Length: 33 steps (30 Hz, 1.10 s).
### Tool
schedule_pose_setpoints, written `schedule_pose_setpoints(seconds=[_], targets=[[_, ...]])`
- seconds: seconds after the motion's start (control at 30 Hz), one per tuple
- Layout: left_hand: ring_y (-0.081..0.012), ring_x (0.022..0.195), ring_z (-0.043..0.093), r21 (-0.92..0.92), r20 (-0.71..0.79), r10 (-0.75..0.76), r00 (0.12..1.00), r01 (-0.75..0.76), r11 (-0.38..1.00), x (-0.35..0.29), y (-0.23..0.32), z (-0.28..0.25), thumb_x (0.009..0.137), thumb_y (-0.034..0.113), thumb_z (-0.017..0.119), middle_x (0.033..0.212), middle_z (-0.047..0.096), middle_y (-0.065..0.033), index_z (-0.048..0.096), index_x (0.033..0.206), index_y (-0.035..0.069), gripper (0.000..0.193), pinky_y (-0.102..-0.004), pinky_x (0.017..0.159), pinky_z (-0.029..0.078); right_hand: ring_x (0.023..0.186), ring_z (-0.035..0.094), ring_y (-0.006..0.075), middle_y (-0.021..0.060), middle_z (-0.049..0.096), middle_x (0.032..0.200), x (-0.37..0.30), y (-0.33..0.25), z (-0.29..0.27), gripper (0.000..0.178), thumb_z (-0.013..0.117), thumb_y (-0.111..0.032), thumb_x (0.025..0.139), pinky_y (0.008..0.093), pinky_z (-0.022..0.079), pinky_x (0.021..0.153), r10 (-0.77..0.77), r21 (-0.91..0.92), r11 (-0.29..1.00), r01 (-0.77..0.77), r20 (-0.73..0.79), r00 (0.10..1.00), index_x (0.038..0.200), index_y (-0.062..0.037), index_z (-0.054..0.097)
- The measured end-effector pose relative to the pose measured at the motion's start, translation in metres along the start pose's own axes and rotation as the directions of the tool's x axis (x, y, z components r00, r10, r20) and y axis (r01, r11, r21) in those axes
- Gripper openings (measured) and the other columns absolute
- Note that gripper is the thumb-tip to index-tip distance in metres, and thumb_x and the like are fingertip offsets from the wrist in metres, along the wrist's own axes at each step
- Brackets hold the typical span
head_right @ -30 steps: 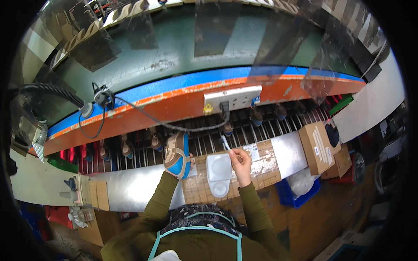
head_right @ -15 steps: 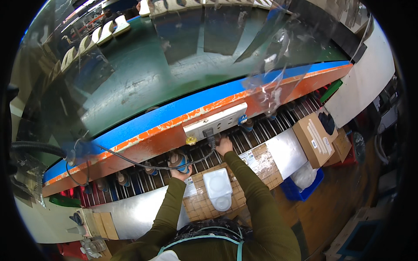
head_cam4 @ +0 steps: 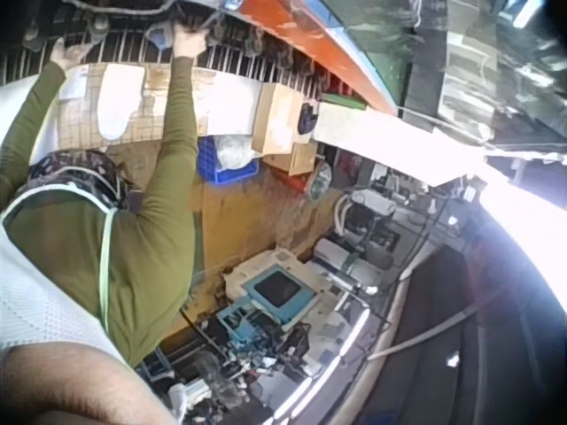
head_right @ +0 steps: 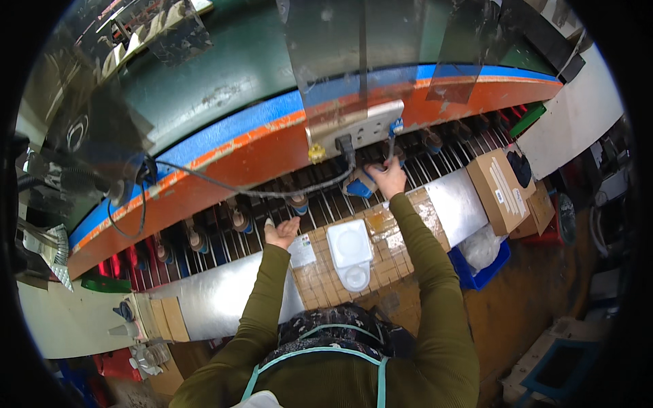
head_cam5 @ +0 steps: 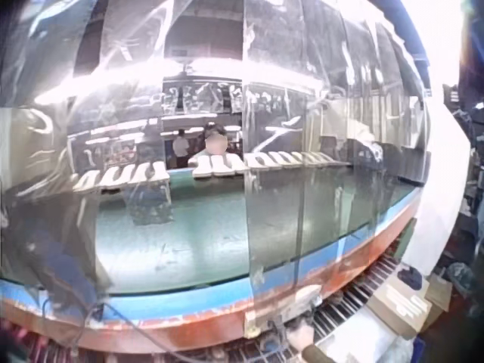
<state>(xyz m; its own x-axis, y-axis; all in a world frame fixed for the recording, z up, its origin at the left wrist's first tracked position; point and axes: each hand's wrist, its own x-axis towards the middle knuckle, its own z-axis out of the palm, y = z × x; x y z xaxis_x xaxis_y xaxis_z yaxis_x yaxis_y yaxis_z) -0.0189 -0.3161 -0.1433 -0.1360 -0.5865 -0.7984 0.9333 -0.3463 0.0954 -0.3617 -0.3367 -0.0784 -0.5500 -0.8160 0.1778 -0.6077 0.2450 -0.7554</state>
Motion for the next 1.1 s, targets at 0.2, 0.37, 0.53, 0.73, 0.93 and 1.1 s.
schedule_pose_setpoints(seconds=[0.2,0.37,0.53,0.73,0.93,1.1], targets=[[-0.0335,0.135,0.045,0.443,0.455,-0.068,0.888,-0.160,0.882,-0.155,-0.022,0.004,0.098,0.047,0.054,0.143,0.046,-0.0256,0.036,0.143,-0.004,0.070,-0.0419,0.112,0.040,0.074,0.043,0.0066,-0.0018,0.042,0.083,-0.096,-0.034,-0.124,0.050,0.084,-0.021,0.072,0.0216,0.039,0.063,0.029,0.568,0.817,-0.093,0.121,0.992,0.094,-0.0092,0.041],[-0.0322,0.136,0.042,0.660,0.578,-0.534,0.617,0.031,0.750,-0.210,-0.063,-0.037,0.087,0.047,0.070,0.147,0.042,-0.0191,0.030,0.151,0.009,0.085,-0.0509,0.112,0.038,0.086,0.052,0.0087,-0.0010,0.046,0.088,-0.195,-0.089,-0.186,0.051,0.081,-0.012,0.074,0.0215,0.045,0.073,-0.084,0.783,0.568,-0.253,0.361,0.929,0.102,-0.0121,0.037],[-0.0292,0.135,0.043,0.489,0.670,-0.439,0.599,0.089,0.868,-0.246,-0.081,-0.077,0.066,0.021,0.091,0.145,0.047,-0.0094,0.030,0.151,0.013,0.105,-0.0500,0.116,0.030,0.096,0.059,0.0144,0.0036,0.059,0.094,-0.257,-0.048,-0.178,0.040,0.072,-0.035,0.090,0.0297,0.047,0.086,-0.183,0.735,0.617,-0.281,0.482,0.857,0.104,-0.0083,0.046],[-0.0289,0.137,0.038,0.371,0.697,0.020,0.716,-0.385,0.845,-0.284,-0.036,-0.094,0.051,0.026,0.098,0.146,0.042,-0.0079,0.030,0.150,0.013,0.121,-0.0484,0.117,0.030,0.074,0.059,0.0211,0.0064,0.061,0.083,-0.278,0.005,-0.151,0.020,0.059,-0.028,0.097,0.0398,0.031,0.075,-0.213,-0.166,0.929,0.330,0.488,0.846,0.091,-0.0111,0.067],[-0.0379,0.135,0.041,-0.140,0.900,0.344,-0.269,-0.924,-0.355,-0.332,0.011,-0.050,0.086,0.064,0.061,0.157,0.024,-0.0196,0.005,0.157,0.017,0.103,-0.0527,0.117,0.029,0.079,0.057,0.0240,0.0039,0.060,0.081,-0.273,0.030,-0.115,0.011,0.070,-0.028,0.085,0.0405,0.028,0.075,-0.327,-0.244,0.886,0.395,0.275,0.904,0.084,-0.0169,0.070],[-0.0360,0.130,0.048,-0.128,0.819,0.285,-0.498,-0.643,-0.755,-0.354,0.018,-0.038,0.096,0.063,0.042,0.154,0.030,-0.0176,0.006,0.157,0.020,0.083,-0.0550,0.116,0.031,0.080,0.056,0.0245,0.0029,0.059,0.080,-0.270,0.030,-0.102,0.006,0.072,-0.024,0.082,0.0426,0.031,0.077,-0.433,-0.330,0.792,0.513,0.289,0.854,0.082,-0.0183,0.072]])
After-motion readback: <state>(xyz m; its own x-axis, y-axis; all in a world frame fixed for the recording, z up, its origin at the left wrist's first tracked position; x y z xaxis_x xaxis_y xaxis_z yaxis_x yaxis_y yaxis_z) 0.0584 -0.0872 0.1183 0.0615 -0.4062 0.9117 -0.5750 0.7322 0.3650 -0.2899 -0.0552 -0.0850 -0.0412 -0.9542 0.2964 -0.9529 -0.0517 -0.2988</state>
